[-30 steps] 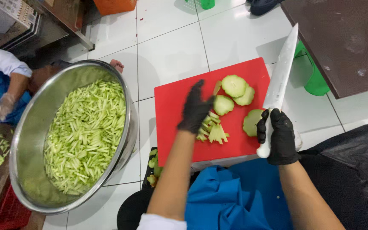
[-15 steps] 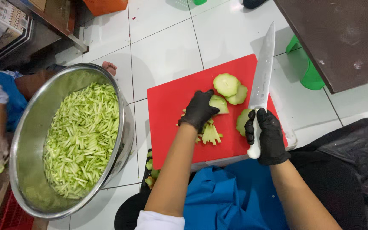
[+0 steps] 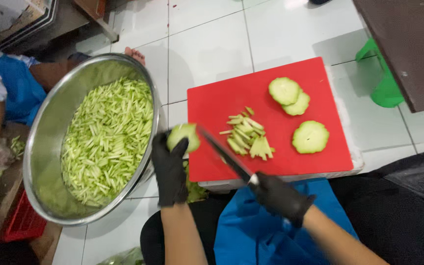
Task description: The person sits on the floor and uses a knife to slice green vegetables into thin strips on a red cutting board. The sliced pieces are collected in a large metal bowl. Another person is visible in the background performing a similar task.
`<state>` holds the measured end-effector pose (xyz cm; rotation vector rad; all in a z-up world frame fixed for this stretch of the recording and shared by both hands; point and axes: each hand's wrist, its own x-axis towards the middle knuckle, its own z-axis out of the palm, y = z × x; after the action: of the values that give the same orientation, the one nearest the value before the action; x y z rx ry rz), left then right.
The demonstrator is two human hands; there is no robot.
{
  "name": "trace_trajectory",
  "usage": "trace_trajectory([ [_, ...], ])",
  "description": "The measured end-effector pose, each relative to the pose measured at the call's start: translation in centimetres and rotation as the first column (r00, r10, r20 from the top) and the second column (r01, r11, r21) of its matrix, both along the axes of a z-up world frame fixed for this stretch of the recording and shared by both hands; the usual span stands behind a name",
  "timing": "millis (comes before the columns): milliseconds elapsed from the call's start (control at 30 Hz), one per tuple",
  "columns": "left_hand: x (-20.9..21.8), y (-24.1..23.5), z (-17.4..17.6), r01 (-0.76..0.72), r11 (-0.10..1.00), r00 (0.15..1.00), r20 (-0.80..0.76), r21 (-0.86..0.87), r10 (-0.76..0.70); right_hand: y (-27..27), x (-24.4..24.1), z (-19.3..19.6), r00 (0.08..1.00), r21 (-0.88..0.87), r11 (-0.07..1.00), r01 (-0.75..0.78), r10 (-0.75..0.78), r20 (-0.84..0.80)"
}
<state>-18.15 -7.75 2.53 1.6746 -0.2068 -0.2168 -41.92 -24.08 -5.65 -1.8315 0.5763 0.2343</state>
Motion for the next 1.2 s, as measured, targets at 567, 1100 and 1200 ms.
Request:
trace_trajectory([
  [567,-6.6,-1.4,-4.5,0.215,0.791,0.746,0.427,0.573,-0.512,2.3,2.8,2.8,0.991,-0.549,0.835,0.026,-0.091,-0.093],
  [1100,-6.3,-1.6,-6.1,0.104,0.933,0.832,0.484,0.343,-0.271,4.0,3.0,6.9,0.988,-0.659,0.752,-0.022,-0.083,-0.128],
  [1200,-6.1,-1.8,-6.0,0.114,0.926,0.841,0.461,0.359,-0.282,3.7,3.2,6.1,0.988,-0.65,0.759,-0.041,-0.066,-0.139],
])
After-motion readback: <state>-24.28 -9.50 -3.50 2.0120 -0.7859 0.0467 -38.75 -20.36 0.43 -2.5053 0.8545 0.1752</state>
